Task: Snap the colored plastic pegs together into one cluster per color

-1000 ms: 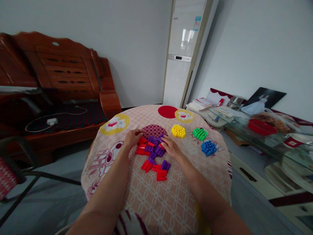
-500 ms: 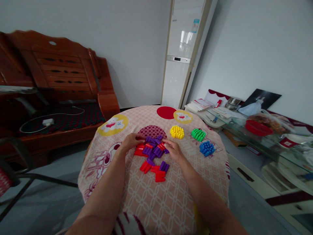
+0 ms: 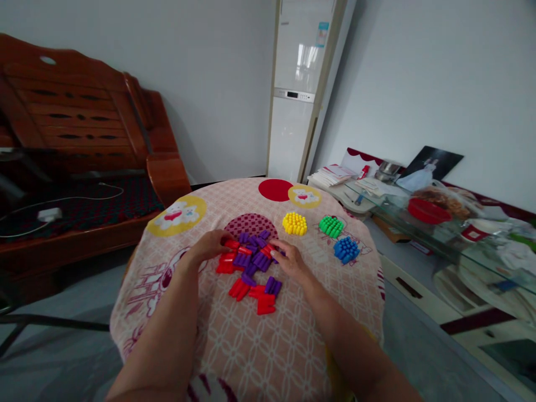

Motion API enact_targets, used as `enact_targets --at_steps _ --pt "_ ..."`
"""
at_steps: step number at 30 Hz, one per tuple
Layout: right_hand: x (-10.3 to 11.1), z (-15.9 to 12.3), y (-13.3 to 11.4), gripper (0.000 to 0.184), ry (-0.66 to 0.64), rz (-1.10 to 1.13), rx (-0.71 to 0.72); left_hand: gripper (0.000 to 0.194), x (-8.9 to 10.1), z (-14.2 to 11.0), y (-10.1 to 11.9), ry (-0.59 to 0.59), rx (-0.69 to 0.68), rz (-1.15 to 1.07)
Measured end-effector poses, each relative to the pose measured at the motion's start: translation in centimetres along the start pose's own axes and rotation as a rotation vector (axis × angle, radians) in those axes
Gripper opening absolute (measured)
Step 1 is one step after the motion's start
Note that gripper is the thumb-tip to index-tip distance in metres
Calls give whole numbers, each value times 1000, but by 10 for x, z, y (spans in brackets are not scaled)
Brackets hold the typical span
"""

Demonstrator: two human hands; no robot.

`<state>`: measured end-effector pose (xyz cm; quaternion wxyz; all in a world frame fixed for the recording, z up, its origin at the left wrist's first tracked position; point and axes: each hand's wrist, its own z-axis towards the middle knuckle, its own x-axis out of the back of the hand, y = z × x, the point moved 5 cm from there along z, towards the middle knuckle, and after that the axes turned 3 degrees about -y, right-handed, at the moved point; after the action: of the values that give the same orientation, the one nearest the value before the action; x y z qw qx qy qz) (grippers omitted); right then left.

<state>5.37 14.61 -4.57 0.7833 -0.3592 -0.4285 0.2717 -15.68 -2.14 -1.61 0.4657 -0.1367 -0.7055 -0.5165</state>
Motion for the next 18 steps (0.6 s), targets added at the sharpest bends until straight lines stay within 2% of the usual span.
enact_targets --at_steps 2,5,10,14,18 --pt "0 0 -1 40 -3 -4 3 36 1 -2 -1 5 24 -57" --pt "-1 -1 -3 37 -17 -15 16 42 2 -8 -5 33 48 -264" --pt "-2 -2 -11 34 -45 -3 33 52 4 -14 -4 146 56 -586" --pt "-5 -4 -11 35 -82 63 15 59 -2 -11 12 125 -7 -723" --pt "3 -5 -3 43 85 158 -81 63 -8 -8 43 142 -140 -779"
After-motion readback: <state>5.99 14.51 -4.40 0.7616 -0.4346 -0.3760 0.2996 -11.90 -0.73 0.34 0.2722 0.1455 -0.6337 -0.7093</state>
